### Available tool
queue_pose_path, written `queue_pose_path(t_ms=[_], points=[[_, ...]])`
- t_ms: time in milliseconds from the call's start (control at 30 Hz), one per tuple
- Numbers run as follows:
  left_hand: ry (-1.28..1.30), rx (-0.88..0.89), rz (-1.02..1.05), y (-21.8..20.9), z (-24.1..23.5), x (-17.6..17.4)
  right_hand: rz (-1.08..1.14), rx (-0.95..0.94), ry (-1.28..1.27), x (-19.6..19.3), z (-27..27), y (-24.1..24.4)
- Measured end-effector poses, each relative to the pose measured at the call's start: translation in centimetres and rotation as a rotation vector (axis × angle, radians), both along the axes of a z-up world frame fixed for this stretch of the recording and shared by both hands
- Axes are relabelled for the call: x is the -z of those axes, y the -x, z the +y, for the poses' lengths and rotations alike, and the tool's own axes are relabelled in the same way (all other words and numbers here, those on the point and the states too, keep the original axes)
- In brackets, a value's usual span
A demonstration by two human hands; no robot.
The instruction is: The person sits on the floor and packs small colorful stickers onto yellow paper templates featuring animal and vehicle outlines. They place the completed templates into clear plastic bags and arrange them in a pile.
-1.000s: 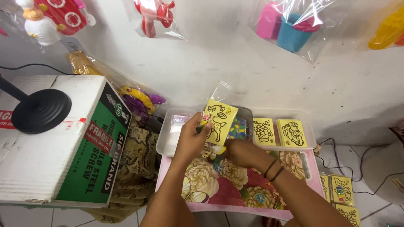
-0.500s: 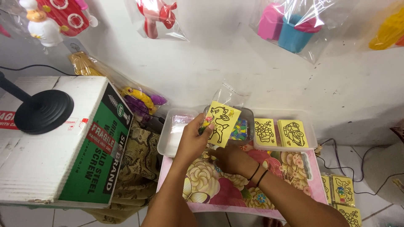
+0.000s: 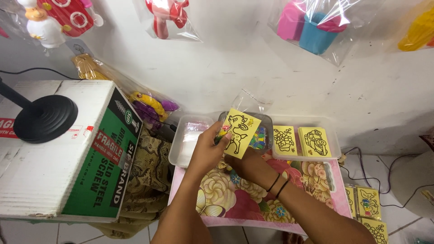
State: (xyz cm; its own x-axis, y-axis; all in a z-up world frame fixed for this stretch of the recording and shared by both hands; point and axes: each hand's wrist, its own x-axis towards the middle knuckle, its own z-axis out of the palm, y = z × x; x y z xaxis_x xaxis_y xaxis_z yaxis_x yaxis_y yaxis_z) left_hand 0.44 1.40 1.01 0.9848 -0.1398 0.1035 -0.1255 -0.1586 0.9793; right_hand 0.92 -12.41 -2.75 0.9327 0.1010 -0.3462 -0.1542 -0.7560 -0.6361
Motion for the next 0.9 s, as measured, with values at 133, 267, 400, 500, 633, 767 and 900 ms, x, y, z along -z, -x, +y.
queue_pose_path(t_ms=[133,267,400,500,633,767,900], points=[[0.021,-0.003,0.010,0.2,0.0,-0.5,-0.698,-0.525,0.027,4.0,-3.5,-1.0],[0.047,0.001,-0.006,0.2,0.2,0.2,-0.355,-0.303,0.187,1.3,-4.1,-1.5],[0.201,-0.005,0.024,-0.2,-0.1,1.5,-0.258,-0.215,-0.179,0.5,-7.4,-2.9],[0.237,-0.006,0.032,-0.6,0.0,2.3,-0.327,-0.097,-0.279,-0.8,-8.7,-3.8],[0.210,0.013,0.055,0.0,0.0,1.3,-0.405,-0.023,-0.433,-2.0,-11.6,-4.0],[0.208,0.083,0.127,0.1,0.3,1.0,-0.629,0.204,-0.769,-3.2,-13.6,-2.9],[0.125,0.212,0.196,0.2,0.3,0.9,-0.678,0.239,-0.924,-3.5,-15.8,-2.4]])
